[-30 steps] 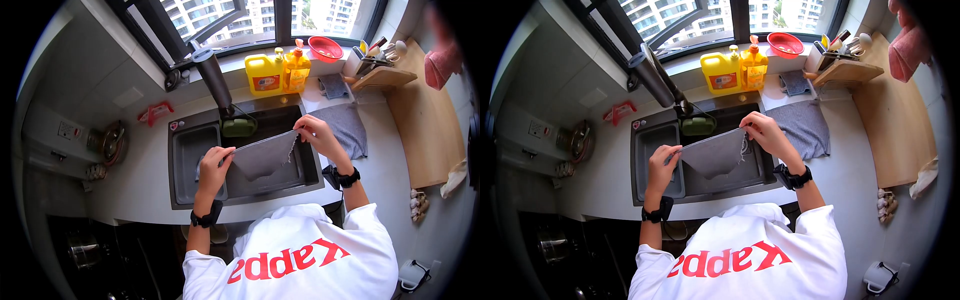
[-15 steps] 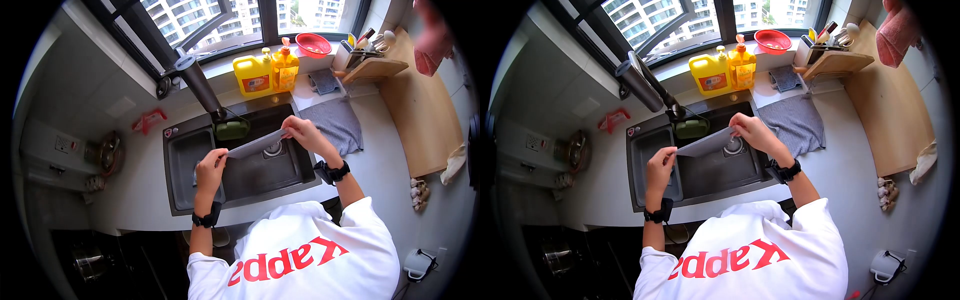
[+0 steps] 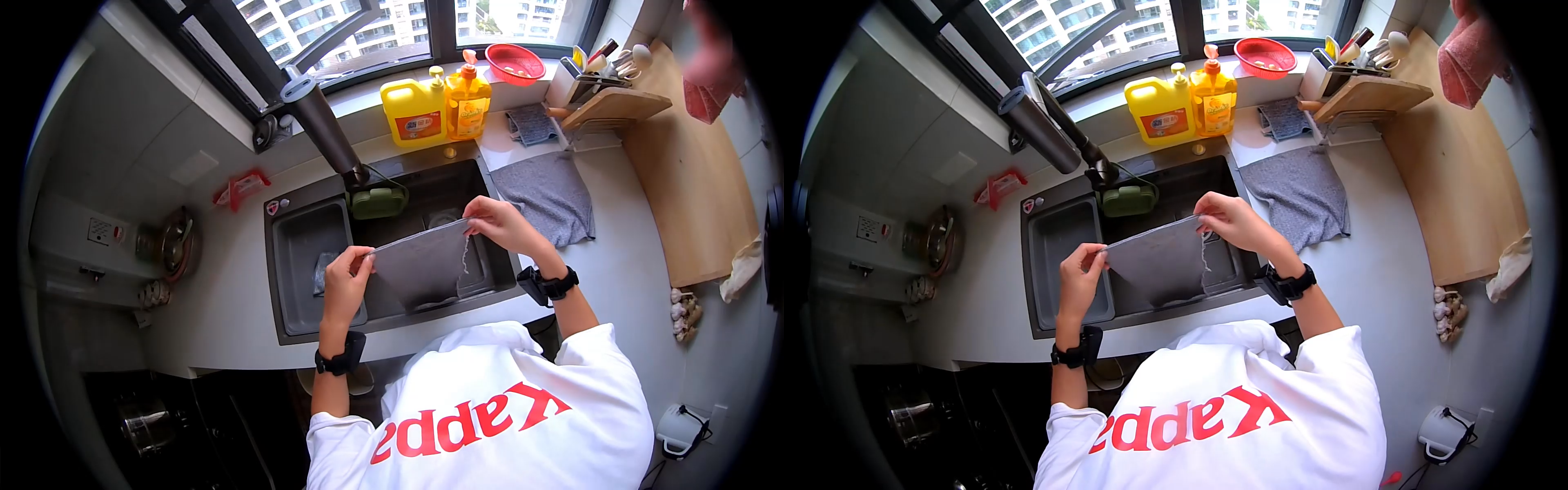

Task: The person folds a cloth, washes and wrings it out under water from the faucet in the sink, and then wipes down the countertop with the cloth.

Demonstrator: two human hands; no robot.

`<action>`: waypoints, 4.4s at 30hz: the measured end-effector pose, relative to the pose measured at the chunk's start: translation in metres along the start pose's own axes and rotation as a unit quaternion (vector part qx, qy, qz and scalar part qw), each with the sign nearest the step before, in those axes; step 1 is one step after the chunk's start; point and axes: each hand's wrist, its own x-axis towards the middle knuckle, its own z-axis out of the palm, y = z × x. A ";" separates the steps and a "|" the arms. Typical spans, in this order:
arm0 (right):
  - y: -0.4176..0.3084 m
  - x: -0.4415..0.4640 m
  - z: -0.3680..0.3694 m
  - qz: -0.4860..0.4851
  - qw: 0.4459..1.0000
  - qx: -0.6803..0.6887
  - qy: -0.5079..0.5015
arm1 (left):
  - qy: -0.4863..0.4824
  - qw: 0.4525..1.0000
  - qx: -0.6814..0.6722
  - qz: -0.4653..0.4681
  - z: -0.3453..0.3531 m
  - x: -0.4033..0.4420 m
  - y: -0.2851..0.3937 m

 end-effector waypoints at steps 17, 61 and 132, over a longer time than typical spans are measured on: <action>0.031 0.013 0.113 0.025 0.945 0.260 0.197 | 0.101 0.982 -0.135 -0.091 0.067 0.008 -0.027; 0.009 -0.022 0.071 -0.085 0.995 -0.017 0.045 | -0.074 0.997 -0.034 0.015 0.026 -0.018 0.023; 0.085 0.020 0.058 0.320 0.853 0.396 -0.110 | -0.187 0.848 -0.463 -0.178 0.065 0.036 0.012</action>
